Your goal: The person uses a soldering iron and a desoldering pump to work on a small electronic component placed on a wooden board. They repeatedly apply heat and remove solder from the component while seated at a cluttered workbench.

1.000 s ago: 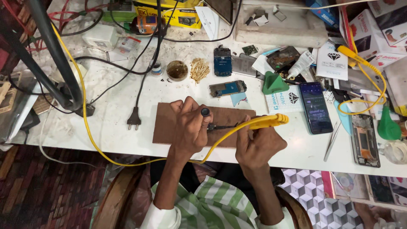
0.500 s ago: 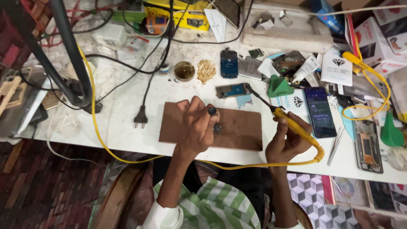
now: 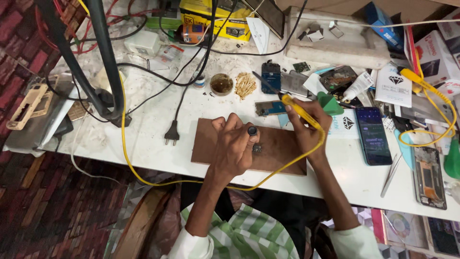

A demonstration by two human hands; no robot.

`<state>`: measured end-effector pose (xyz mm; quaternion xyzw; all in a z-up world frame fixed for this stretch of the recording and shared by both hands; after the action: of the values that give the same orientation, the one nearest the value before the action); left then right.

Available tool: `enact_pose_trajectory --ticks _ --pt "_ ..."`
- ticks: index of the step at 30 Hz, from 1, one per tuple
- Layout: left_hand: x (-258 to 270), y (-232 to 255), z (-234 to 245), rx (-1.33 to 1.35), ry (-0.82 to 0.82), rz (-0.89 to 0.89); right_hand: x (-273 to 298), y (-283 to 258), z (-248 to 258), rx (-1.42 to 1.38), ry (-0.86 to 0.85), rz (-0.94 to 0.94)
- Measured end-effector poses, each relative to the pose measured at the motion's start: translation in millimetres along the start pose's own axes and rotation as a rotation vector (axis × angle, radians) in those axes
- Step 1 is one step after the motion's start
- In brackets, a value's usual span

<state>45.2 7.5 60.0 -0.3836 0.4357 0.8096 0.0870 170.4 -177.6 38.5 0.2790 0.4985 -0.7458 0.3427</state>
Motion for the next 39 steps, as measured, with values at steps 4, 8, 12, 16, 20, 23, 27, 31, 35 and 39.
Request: enact_pose_trajectory --ticks 4,8,12,16,20,23,27,31,35,39 --pt "2.4 0.2 -0.9 -0.011 -0.008 -0.002 -7.6 2.3 -14.9 -0.038 -0.125 -0.008" --pt "0.8 0.4 -2.0 -0.019 -0.006 -0.003 -10.8 8.3 -17.6 0.116 -0.206 -0.058" --pt "1.5 0.5 -1.0 -0.006 -0.002 -0.007 -11.0 7.4 -18.4 0.067 -0.202 -0.038" --pt "1.1 -0.5 -1.9 -0.02 0.007 0.008 -11.7 2.6 -19.8 0.01 -0.211 0.021" --pt "-0.2 -1.4 -3.0 -0.036 0.005 0.016 -4.1 6.8 -20.3 0.09 -0.324 -0.033" --pt "0.4 -1.1 -2.2 -0.031 0.005 0.026 0.2 6.5 -13.9 0.03 -0.252 -0.049" --pt "-0.7 1.0 -1.5 -0.021 0.006 0.014 -0.6 1.8 -13.9 -0.005 -0.254 0.008" --pt "-0.9 -0.1 -1.1 -0.023 0.002 0.023 -1.4 -2.6 -16.6 0.015 -0.287 0.033" --pt "-0.4 -0.9 -3.2 -0.033 0.002 0.03 -5.5 -3.4 -18.2 0.102 -0.292 0.037" --pt "0.8 -1.2 -3.6 -0.028 -0.005 0.046 -10.2 -5.9 -19.5 0.08 -0.246 0.061"
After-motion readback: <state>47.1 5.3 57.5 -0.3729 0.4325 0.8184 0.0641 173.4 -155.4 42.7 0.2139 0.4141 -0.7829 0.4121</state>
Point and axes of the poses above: each hand's wrist, its own x-axis away from the middle knuckle, its own z-axis out of the back of the hand, y = z × x, the point moved 8 cm from there along -x, towards the middle knuckle, and after that the axes turned 14 degrees about z, right-handed, at the moved point
